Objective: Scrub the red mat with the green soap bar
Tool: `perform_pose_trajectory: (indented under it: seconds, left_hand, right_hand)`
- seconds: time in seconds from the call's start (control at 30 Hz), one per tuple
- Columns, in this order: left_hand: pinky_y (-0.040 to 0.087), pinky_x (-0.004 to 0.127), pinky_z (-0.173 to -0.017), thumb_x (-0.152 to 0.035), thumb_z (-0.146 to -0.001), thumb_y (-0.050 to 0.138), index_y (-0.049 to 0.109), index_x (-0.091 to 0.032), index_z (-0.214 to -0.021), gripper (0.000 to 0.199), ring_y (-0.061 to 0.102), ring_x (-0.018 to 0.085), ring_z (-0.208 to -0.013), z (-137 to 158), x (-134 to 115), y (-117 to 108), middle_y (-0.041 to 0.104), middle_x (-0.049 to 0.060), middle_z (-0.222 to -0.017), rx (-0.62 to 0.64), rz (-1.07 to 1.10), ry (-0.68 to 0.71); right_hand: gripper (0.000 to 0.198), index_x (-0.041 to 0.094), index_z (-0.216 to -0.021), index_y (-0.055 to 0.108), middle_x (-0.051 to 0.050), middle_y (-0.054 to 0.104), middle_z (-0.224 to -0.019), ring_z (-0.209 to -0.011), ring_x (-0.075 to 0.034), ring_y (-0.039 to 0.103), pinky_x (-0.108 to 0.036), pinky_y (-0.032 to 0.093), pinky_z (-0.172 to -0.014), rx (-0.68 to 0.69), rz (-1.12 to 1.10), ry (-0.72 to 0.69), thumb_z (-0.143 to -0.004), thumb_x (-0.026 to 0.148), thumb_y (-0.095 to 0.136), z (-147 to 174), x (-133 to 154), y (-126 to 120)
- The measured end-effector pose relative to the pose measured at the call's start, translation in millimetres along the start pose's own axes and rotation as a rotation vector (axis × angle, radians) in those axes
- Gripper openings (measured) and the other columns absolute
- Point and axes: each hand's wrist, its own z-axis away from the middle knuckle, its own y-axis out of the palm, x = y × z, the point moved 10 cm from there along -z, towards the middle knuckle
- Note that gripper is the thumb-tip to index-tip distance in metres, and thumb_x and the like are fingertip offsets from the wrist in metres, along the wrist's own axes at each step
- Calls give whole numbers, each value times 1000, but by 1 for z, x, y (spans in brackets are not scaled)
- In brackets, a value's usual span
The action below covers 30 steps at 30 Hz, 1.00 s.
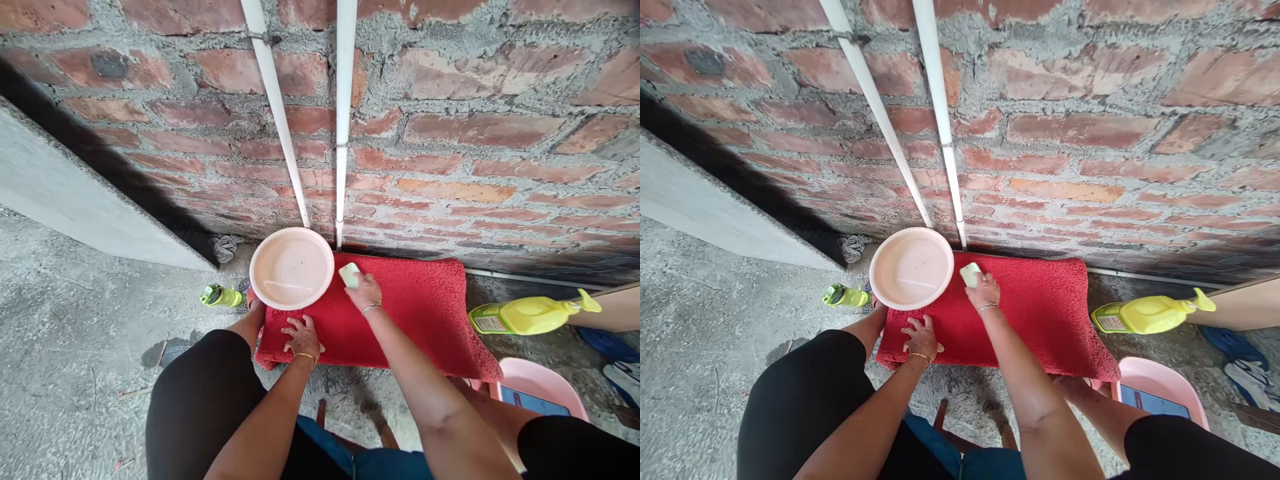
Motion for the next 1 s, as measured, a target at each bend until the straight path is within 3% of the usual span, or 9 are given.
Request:
perform_pose_trajectory:
  seconds: [0.1,0.23,0.33,0.47,0.6,0.7,0.77,0.83,1.0]
  left_hand:
    - [54,61,-70,-44,-54,84,32,-26,-147,108,30,56,-132,0,1,0,24,27,-153,-11,8,4]
    - [54,60,-70,-44,-56,83,32,-25,-147,105,31,56,-131,-1,1,-1,24,28,-153,-33,7,6]
    - [54,61,-71,-44,-58,82,32,-25,-147,104,30,57,-132,-1,0,0,22,28,-153,-22,2,6]
    - [54,58,-70,-44,-60,80,31,-25,-146,101,30,56,-132,-2,0,-2,21,28,-153,2,-2,-1]
    - [54,58,-72,-44,-60,80,32,-25,-144,99,32,55,-132,0,1,-7,22,27,-153,8,8,-13]
    - [53,59,-72,-43,-60,81,34,-25,-143,97,32,55,-132,0,1,-10,23,27,-153,-3,12,-15]
    - [53,60,-72,-43,-59,81,35,-25,-142,96,32,55,-132,0,1,-10,23,28,-153,-7,22,-17]
    - [52,62,-72,-43,-58,82,36,-25,-141,96,32,55,-132,-1,1,-10,23,28,-153,-12,38,-18]
    - [51,64,-75,-43,-63,79,35,-27,-143,93,30,55,-134,-2,3,-8,21,26,-155,-7,71,-17]
  right_hand:
    - [55,31,-131,53,-9,50,-123,-108,-25,53,-35,39,-93,54,62,-88,-79,45,64,8,33,16]
    - [57,32,-133,52,-8,50,-123,-107,-23,54,-34,39,-95,48,74,-88,-80,46,63,5,6,6]
    - [57,31,-133,54,-7,51,-121,-105,-22,55,-32,39,-95,-14,60,-13,-79,47,64,-3,-52,-17]
    - [59,30,-132,54,-6,52,-120,-101,-21,58,-32,42,-94,-115,-54,229,-77,47,66,-4,-161,-53]
    - [62,26,-133,51,-10,52,-120,-104,-24,58,-36,43,-93,-171,-141,504,-77,49,64,21,-264,-84]
    - [65,19,-134,50,-15,54,-118,-113,-29,55,-39,43,-94,-221,-170,682,-78,51,61,50,-308,-98]
    - [66,17,-134,49,-16,54,-119,-115,-31,53,-40,42,-94,-261,-165,709,-79,52,60,64,-307,-99]
    - [64,21,-133,49,-13,54,-120,-112,-28,55,-39,43,-94,-292,-167,633,-78,53,61,69,-281,-92]
    - [57,27,-129,50,-6,55,-119,-100,-20,58,-32,43,-92,-191,-144,234,-78,45,64,73,-148,-37]
